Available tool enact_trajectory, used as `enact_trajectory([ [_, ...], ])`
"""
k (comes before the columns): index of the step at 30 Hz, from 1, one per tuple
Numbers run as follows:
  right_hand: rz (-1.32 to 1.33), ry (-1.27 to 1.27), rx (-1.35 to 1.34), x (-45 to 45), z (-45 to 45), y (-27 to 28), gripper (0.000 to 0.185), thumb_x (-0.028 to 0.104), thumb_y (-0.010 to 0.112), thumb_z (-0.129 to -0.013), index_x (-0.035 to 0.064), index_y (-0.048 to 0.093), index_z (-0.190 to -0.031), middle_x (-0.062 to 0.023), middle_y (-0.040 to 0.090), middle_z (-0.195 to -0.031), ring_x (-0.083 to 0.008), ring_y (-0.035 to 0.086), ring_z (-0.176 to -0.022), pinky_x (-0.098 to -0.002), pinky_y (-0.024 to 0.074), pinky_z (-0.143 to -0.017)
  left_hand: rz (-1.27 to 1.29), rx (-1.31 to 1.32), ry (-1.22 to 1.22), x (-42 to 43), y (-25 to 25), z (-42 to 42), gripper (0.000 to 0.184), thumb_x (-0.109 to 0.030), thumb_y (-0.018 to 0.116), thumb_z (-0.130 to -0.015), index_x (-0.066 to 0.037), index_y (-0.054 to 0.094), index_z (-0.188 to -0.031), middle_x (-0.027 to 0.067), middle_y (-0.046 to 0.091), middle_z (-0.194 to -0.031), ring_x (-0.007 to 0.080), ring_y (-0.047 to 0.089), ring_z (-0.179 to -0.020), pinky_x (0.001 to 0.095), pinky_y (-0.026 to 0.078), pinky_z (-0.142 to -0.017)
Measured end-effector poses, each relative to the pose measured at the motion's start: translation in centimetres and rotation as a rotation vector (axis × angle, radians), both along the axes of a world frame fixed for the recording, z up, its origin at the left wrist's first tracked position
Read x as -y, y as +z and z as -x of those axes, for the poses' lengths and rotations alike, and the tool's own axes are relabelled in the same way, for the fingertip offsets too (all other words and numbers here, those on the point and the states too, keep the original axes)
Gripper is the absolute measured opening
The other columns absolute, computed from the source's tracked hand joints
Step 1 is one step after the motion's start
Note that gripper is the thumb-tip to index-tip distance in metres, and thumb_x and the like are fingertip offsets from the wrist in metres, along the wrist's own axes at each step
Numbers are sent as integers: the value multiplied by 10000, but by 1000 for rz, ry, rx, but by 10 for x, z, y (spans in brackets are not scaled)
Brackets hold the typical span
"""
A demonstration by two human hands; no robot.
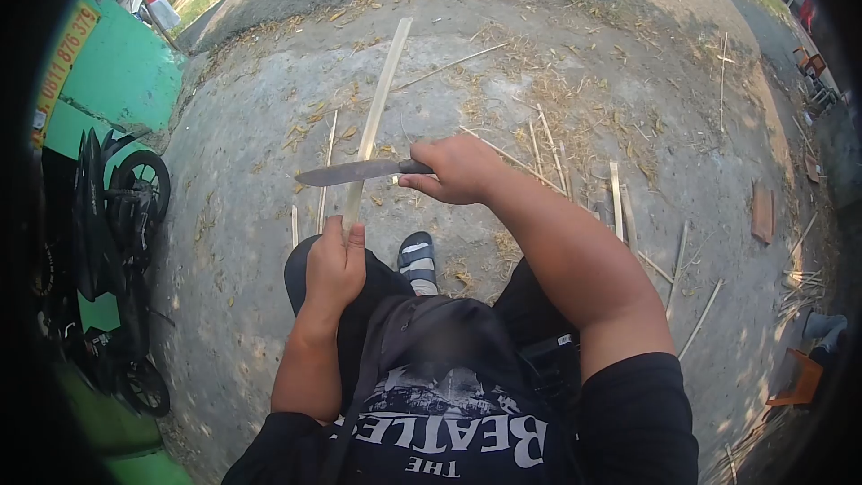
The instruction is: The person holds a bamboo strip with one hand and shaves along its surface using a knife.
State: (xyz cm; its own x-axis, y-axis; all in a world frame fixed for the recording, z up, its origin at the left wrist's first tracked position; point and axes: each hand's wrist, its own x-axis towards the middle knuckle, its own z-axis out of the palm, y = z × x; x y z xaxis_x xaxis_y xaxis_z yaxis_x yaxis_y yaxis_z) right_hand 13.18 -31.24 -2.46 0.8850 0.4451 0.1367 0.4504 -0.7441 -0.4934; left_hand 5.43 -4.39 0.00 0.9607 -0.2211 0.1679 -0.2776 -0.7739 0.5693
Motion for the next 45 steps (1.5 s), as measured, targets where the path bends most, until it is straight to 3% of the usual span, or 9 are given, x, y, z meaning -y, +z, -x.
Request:
enact_trajectory([
  [8, -55, -106, -46, 3, -6, -4, 491, 562, 619, -992, 72, 643, -980, -214, 695, -794, -446, 689, -815, -539, 536, -725, -69, -13, -17, -4, -6, -1, 386, -357, 582, -1065, 12, 549, -953, 290, 653, -733, 525, 654, -703, 579, 494, -590],
  [12, -9, 29, 44, -10, -1, -8, 494, 566, 619, -991, 72, 641, -983, -202, 694, -779, -438, 692, -807, -546, 532, -711, -39, 12, -22, -3, -6, -2, 383, -354, 589, -1060, 3, 538, -931, 290, 650, -728, 522, 651, -693, 580, 491, -581],
  [16, -91, -256, -80, 5, -16, -7, 488, 550, 623, -997, 66, 652, -940, -197, 687, -761, -437, 691, -777, -534, 529, -687, -48, -16, -41, -6, -7, -1, 375, -348, 593, -1058, 8, 545, -951, 290, 649, -728, 522, 649, -689, 578, 490, -579],
  [23, -102, -25, 0, -11, -1, -8, 481, 536, 631, -993, 59, 660, -943, -209, 683, -768, -454, 681, -796, -537, 525, -702, -26, 10, -55, -4, -8, -1, 366, -341, 596, -1056, 7, 539, -958, 282, 645, -716, 518, 645, -677, 581, 487, -578],
  [27, -151, -255, -161, 5, -13, 0, 471, 525, 645, -984, 57, 670, -936, -203, 685, -766, -444, 676, -774, -524, 525, -700, -55, -14, -59, -6, -8, 1, 367, -339, 595, -1056, 11, 539, -963, 280, 645, -712, 514, 643, -669, 583, 485, -574],
  [30, -101, -277, -124, 8, -13, -1, 468, 524, 645, -985, 61, 676, -922, -198, 684, -762, -436, 680, -778, -520, 523, -695, -71, 8, -70, -6, -11, 0, 365, -339, 595, -1056, 11, 541, -971, 277, 644, -705, 511, 641, -658, 583, 484, -571],
  [34, -44, -82, 14, -7, -5, -8, 478, 561, 633, -984, 84, 657, -974, -189, 691, -782, -442, 681, -787, -533, 529, -705, -80, 2, -73, -3, -10, 0, 362, -341, 596, -1054, 6, 538, -968, 272, 639, -689, 509, 637, -642, 583, 482, -562],
  [37, -19, -68, -14, -1, -12, -14, 490, 581, 614, -987, 92, 644, -985, -186, 702, -809, -442, 688, -818, -544, 532, -723, -77, -82, -66, -4, -7, 1, 349, -325, 606, -1053, 12, 550, -985, 280, 640, -730, 526, 638, -725, 572, 474, -614],
  [45, -74, -94, -16, -2, -11, -17, 486, 576, 620, -984, 91, 646, -977, -186, 706, -816, -441, 691, -822, -543, 534, -724, -88, -107, -78, -4, -7, -1, 357, -325, 605, -1054, 13, 533, -968, 285, 632, -723, 530, 630, -714, 576, 465, -610],
])
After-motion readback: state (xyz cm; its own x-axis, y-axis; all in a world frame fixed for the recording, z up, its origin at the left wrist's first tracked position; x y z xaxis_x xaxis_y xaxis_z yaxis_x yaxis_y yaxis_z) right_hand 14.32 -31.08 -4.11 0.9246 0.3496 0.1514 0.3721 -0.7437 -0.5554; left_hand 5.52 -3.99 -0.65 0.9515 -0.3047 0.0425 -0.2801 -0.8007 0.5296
